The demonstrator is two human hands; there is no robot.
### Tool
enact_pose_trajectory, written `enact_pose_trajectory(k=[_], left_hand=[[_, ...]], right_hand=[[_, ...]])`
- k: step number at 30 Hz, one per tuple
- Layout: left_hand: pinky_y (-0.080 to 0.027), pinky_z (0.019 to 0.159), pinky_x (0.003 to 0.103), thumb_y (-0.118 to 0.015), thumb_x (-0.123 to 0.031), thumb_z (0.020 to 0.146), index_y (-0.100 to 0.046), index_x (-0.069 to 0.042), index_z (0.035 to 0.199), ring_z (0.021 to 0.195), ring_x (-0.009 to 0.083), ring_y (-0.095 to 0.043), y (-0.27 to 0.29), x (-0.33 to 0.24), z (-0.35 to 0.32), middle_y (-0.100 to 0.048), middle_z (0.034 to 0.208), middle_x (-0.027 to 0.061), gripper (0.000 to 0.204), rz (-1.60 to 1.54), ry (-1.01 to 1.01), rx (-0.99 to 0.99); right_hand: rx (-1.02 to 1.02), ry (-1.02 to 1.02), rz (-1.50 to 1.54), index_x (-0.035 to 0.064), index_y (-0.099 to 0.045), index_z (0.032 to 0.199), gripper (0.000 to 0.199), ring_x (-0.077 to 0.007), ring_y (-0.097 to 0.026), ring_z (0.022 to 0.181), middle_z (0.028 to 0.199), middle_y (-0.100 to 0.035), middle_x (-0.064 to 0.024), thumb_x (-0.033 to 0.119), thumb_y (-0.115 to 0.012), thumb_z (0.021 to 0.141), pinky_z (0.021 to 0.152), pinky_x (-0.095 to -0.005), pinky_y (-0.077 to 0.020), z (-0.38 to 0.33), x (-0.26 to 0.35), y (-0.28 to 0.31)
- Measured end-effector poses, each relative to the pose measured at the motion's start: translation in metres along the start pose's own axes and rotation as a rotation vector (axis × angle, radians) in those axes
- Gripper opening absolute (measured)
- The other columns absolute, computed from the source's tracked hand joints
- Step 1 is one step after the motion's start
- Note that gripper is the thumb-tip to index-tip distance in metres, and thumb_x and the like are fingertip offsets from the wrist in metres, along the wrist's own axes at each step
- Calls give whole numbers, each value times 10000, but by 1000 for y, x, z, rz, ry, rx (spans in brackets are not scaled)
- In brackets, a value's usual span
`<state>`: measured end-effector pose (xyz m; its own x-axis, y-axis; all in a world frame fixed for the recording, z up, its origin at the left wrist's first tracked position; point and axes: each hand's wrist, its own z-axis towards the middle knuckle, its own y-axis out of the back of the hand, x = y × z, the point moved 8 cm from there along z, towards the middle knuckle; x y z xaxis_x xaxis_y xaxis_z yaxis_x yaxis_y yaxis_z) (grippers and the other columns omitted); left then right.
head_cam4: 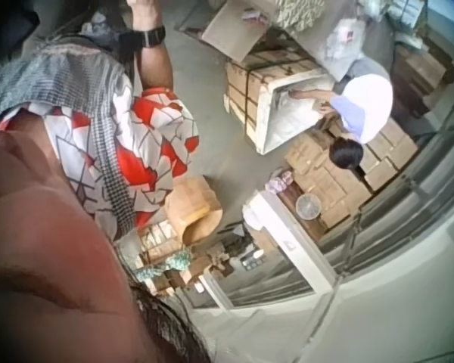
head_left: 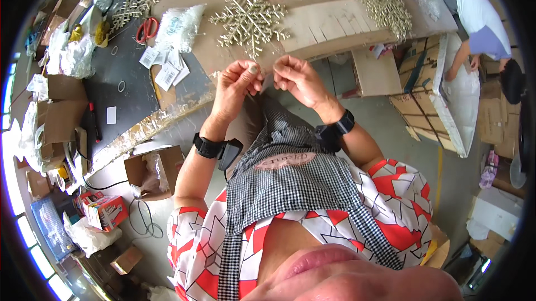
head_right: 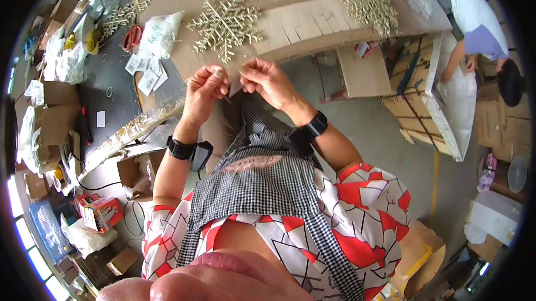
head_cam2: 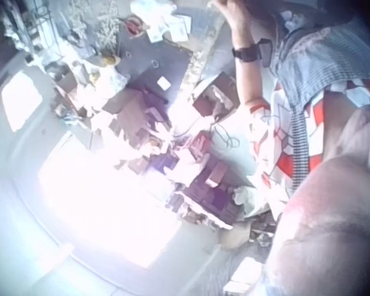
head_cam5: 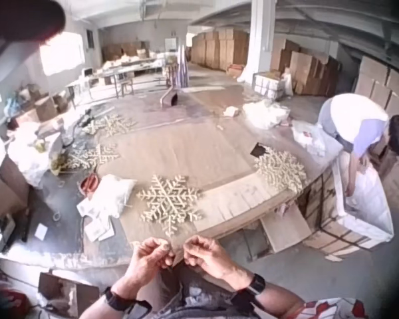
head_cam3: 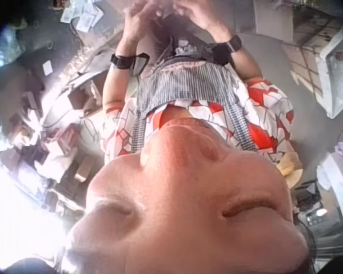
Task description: Attaching price tags and labels to plastic snowflake decorations using plastic ties.
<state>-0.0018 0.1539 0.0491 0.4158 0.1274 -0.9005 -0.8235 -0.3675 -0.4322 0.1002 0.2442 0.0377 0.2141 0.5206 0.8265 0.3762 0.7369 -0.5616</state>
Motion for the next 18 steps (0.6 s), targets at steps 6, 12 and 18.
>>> enact_pose_trajectory(k=[6, 12, 18], left_hand=[[-471, 605, 206, -575, -131, 911, -633, -23, 1018, 663, 79, -590, -5, 1, 0, -647, 776, 23, 163, 138, -5, 16], [-485, 628, 216, -597, -77, 879, -653, 7, 947, 692, 88, -604, -8, -11, -5, -659, 771, 45, 122, 218, -15, -10], [-475, 624, 208, -612, -14, 844, -641, 0, 915, 662, 79, -591, -8, -8, -1, -643, 746, 24, 79, 182, -26, -40]], right_hand=[[72, -20, 119, -23, -586, 1070, 195, -190, -639, 829, 937, -647, -106, 81, -551, 909, 795, -298, -526, -9, 7, -5], [19, 77, -267, -9, -650, 976, 146, -146, -617, 800, 911, -636, -65, 89, -599, 881, 776, -261, -512, -3, 15, -10], [-73, 246, -519, 9, -680, 899, 73, -90, -584, 795, 887, -599, -5, 20, -634, 843, 745, -223, -496, -9, 40, -18]])
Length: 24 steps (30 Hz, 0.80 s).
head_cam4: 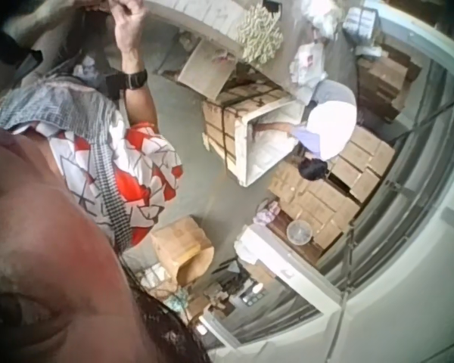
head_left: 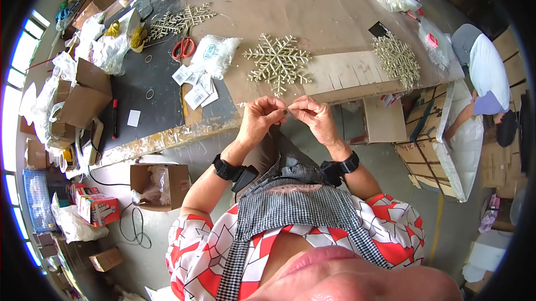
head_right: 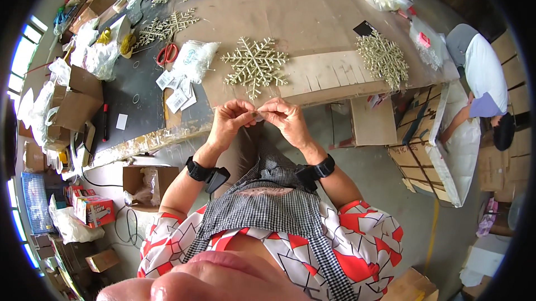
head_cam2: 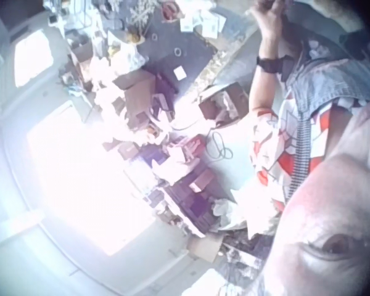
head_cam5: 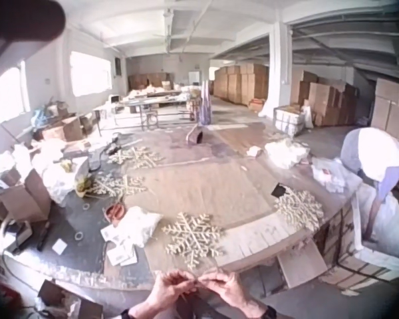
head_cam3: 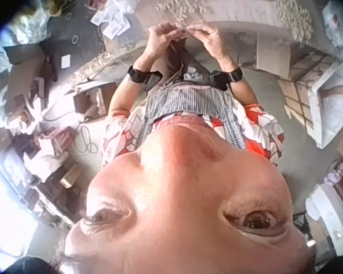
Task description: Attaching price tags and labels to plastic snowflake decorations using plastic ties.
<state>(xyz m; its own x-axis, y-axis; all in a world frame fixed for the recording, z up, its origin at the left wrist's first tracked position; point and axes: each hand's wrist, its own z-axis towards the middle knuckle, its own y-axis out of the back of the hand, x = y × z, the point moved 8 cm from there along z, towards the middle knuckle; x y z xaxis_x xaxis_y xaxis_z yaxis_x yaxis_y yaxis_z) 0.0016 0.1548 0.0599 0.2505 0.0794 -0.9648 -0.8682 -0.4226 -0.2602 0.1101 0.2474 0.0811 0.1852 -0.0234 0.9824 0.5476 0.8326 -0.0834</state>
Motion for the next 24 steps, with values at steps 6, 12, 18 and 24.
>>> enact_pose_trajectory(k=[6, 12, 18, 24], left_hand=[[-450, 612, 195, -594, 34, 802, -593, -28, 991, 677, 57, -563, -8, -1, 0, -615, 783, -1, 199, 34, -14, 31], [-419, 597, 180, -579, 46, 778, -577, -21, 1021, 666, 24, -514, -14, -6, -1, -574, 748, -31, 252, 224, -37, 95], [-406, 580, 170, -578, 49, 761, -565, -20, 1049, 649, 14, -499, -19, -15, -3, -565, 732, -30, 297, 286, -25, 106], [-421, 584, 182, -573, 43, 749, -553, -11, 1056, 650, 24, -516, -18, -15, -4, -568, 736, -17, 312, 263, -20, 112]], right_hand=[[42, 182, -261, -2, -659, 935, 162, -96, -619, 829, 882, -652, -25, -75, -647, 790, 736, -232, -517, -4, 17, -2], [124, 241, -389, 25, -646, 983, 240, -121, -654, 806, 871, -684, -53, -59, -677, 760, 694, -250, -533, -4, 33, -8], [202, 242, -495, 23, -633, 934, 201, -121, -666, 773, 812, -688, -69, -27, -698, 750, 691, -244, -530, -5, 34, -10], [177, 220, -488, 28, -625, 923, 198, -136, -671, 776, 818, -689, -78, -24, -700, 748, 682, -251, -530, -5, 35, -4]])
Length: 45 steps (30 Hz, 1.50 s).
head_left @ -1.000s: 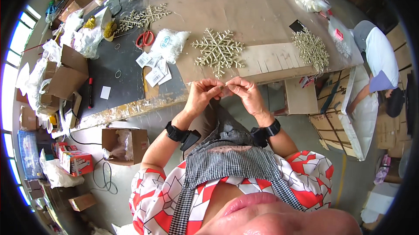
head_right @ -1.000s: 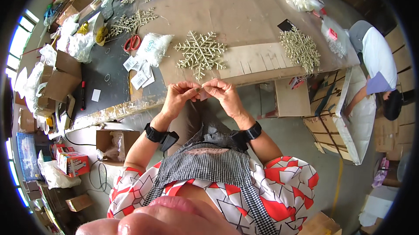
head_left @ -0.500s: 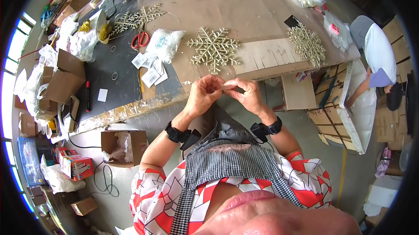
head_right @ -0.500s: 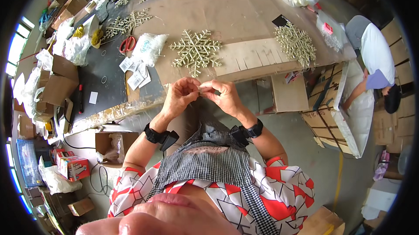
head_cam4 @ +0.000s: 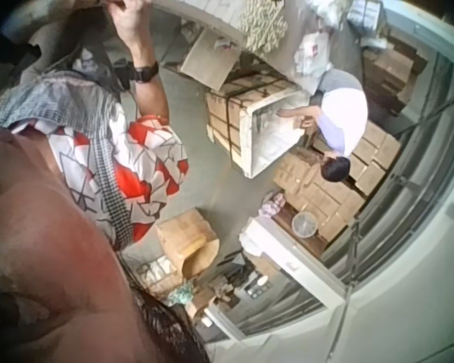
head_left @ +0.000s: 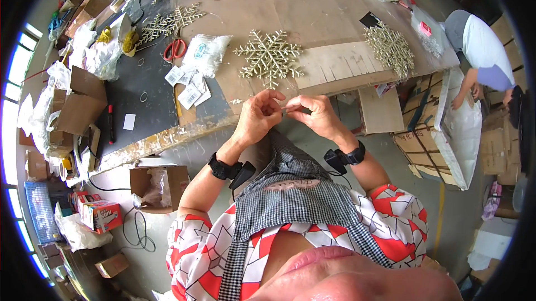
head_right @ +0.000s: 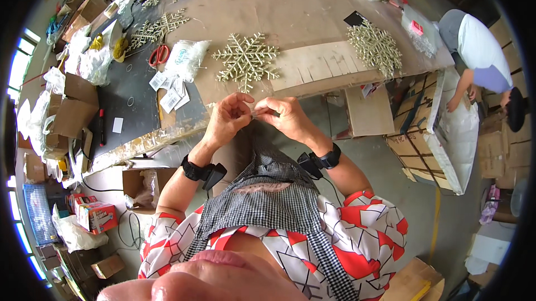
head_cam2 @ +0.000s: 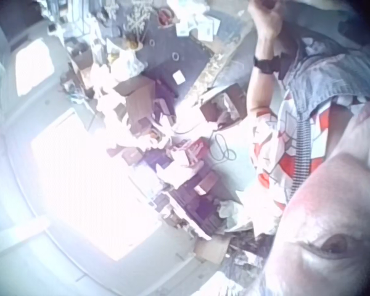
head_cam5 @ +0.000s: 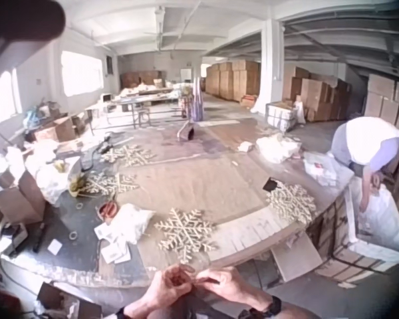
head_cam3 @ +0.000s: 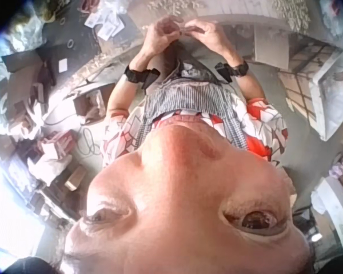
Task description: Attaching price tags and labels to plastic snowflake decorations using plastic ties.
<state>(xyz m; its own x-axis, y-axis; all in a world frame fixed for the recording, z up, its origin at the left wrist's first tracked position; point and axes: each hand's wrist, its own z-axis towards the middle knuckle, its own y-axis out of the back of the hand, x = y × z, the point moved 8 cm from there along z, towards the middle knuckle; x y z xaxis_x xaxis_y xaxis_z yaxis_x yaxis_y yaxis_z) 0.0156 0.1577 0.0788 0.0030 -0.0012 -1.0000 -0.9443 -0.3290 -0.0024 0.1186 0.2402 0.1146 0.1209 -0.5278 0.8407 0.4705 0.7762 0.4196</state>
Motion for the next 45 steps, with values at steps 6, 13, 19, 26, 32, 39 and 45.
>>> enact_pose_trajectory(k=[6, 13, 19, 26, 32, 39, 45], left_hand=[[-417, 584, 176, -574, 46, 751, -561, -11, 1048, 646, 17, -507, 0, 3, 0, -564, 736, -22, 303, -33, -4, -34], [-422, 574, 180, -578, 65, 729, -569, -22, 1041, 627, 16, -504, -5, -3, -1, -561, 723, -29, 324, 58, -31, -39], [-440, 582, 189, -573, 71, 723, -574, -17, 1049, 638, 23, -523, -7, -3, 0, -580, 722, -21, 338, 137, -20, -29], [-433, 619, 183, -550, 60, 764, -545, -2, 1130, 679, 43, -530, -3, 2, -4, -586, 767, -5, 371, -11, 13, -29], [-428, 609, 175, -539, 67, 773, -528, 2, 1141, 673, 28, -523, 1, 4, -7, -580, 757, -11, 375, -108, -32, -53], [-429, 613, 179, -566, 72, 778, -498, -1, 1186, 679, 44, -526, 1, 2, -9, -576, 775, -4, 420, -195, -54, -57], [-460, 648, 197, -593, 63, 795, -508, -5, 1201, 716, 53, -544, -6, 23, -16, -582, 838, -1, 420, -235, 29, 63]], right_hand=[[5, 39, -35, 26, -615, 920, 205, -144, -673, 768, 817, -688, -89, -31, -702, 743, 680, -255, -532, -2, 6, 2], [13, 39, 0, 23, -608, 908, 195, -165, -676, 758, 791, -681, -91, -27, -700, 743, 662, -261, -530, 0, 8, -1], [47, 81, -69, 37, -613, 898, 182, -182, -669, 721, 775, -674, -85, -17, -693, 745, 635, -277, -523, 1, 9, -5], [15, -39, 88, 36, -633, 911, 156, -183, -655, 715, 788, -667, -72, 9, -684, 766, 622, -283, -511, -2, 5, -7], [52, 127, -92, 8, -646, 846, 84, -204, -635, 695, 764, -638, -88, 21, -680, 770, 613, -299, -502, 1, 11, -8], [12, 161, -110, 12, -648, 866, 87, -223, -639, 701, 788, -640, -87, 12, -662, 780, 613, -302, -511, -2, 15, -9], [79, 118, -169, 4, -630, 874, 94, -223, -610, 672, 772, -618, -92, 13, -659, 785, 600, -321, -482, -11, 8, -18]])
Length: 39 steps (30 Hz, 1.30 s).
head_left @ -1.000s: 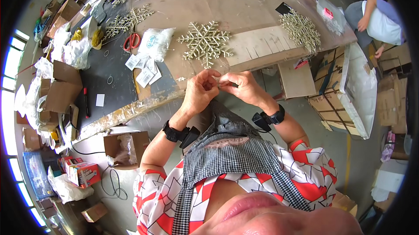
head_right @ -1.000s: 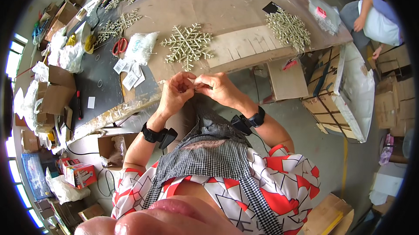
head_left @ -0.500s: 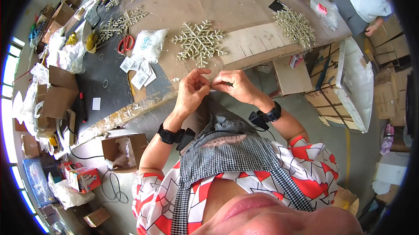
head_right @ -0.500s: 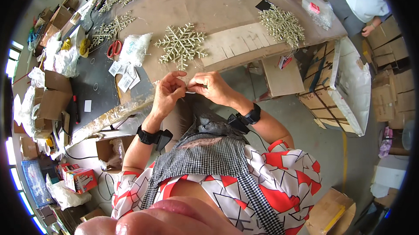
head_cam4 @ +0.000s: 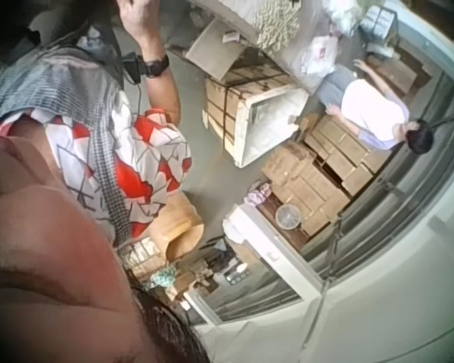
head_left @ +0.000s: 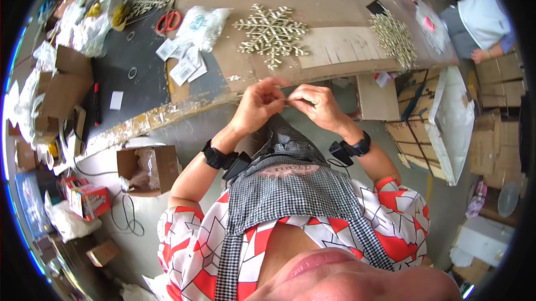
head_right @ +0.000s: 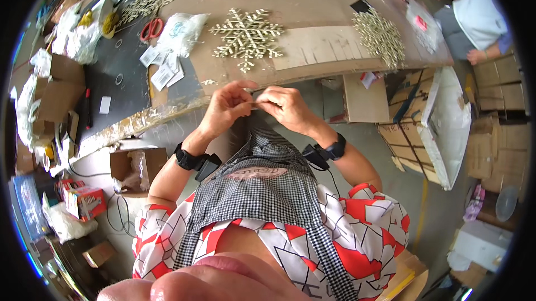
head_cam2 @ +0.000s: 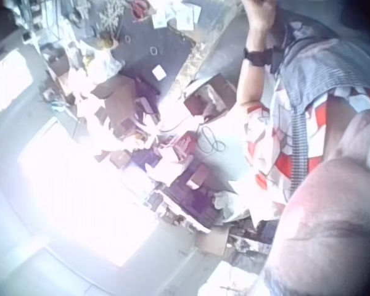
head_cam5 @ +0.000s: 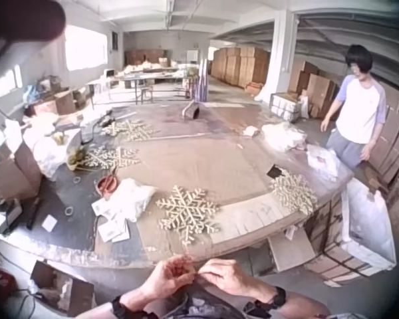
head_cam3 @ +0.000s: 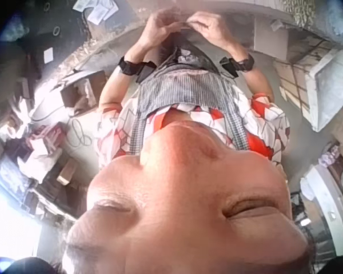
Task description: Attaching price tags and labels to plastic snowflake decorations using plastic ties.
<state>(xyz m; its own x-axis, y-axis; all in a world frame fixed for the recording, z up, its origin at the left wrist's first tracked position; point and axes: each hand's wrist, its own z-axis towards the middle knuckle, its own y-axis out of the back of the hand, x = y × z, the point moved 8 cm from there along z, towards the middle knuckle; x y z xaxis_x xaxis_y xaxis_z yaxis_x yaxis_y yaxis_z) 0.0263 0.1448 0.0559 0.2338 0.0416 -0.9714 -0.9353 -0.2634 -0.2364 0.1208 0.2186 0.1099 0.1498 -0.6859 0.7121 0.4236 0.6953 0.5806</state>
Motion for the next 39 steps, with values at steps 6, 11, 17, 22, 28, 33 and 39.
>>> enact_pose_trajectory(k=[6, 11, 17, 22, 28, 33, 39], left_hand=[[-471, 719, 288, -686, -11, 742, -634, -65, 1017, 835, 172, -571, 90, -65, -24, -586, 984, 74, 285, 701, -295, -450], [-424, 862, 388, -748, -172, 682, -646, -60, 1043, 979, 317, -521, 205, -77, -63, -592, 1011, 120, 391, 1288, -183, -832], [-428, 845, 378, -776, -228, 650, -636, -33, 1043, 958, 301, -516, 220, -67, -54, -586, 1020, 116, 461, 1329, -45, -777], [-413, 851, 397, -769, -232, 649, -622, -29, 995, 968, 310, -504, 222, -69, -58, -572, 976, 120, 427, 1255, -85, -792], [-465, 770, 378, -754, -172, 675, -620, -28, 1010, 861, 297, -572, 222, -69, -59, -580, 932, 121, 389, 1091, -91, -817], [-486, 716, 370, -743, -154, 692, -622, -48, 1041, 768, 280, -598, 218, -67, -63, -576, 963, 123, 384, 1091, -85, -827], [-506, 693, 337, -712, -87, 704, -616, -51, 1072, 750, 242, -612, 214, -65, -67, -570, 989, 120, 382, 1121, -225, -900]], right_hand=[[322, -53, -78, -1, -649, 853, 87, -185, -620, 717, 799, -645, -81, 75, -657, 813, 634, -289, -483, 45, 9, 24], [450, -168, 17, -10, -630, 848, 143, -76, -570, 560, 723, -623, -35, 129, -606, 870, 526, -233, -458, 153, -3, -22], [504, -111, -341, -41, -601, 794, 161, -142, -630, 520, 652, -636, -103, 101, -676, 787, 507, -281, -493, 227, -71, -103], [545, -239, -239, -36, -592, 719, 102, -139, -638, 509, 629, -636, -103, 30, -650, 771, 483, -269, -503, 230, -81, -112], [702, -410, -312, -33, -558, 666, 101, -153, -650, 519, 609, -628, -107, 3, -581, 758, 434, -255, -504, 216, -89, -87], [670, -384, -277, -56, -542, 681, 71, -187, -664, 529, 602, -629, -162, -31, -531, 747, 413, -272, -523, 212, -71, -71], [709, -368, -368, -29, -548, 722, 157, -158, -642, 496, 584, -618, -99, 72, -597, 832, 377, -259, -494, 207, -51, -54]])
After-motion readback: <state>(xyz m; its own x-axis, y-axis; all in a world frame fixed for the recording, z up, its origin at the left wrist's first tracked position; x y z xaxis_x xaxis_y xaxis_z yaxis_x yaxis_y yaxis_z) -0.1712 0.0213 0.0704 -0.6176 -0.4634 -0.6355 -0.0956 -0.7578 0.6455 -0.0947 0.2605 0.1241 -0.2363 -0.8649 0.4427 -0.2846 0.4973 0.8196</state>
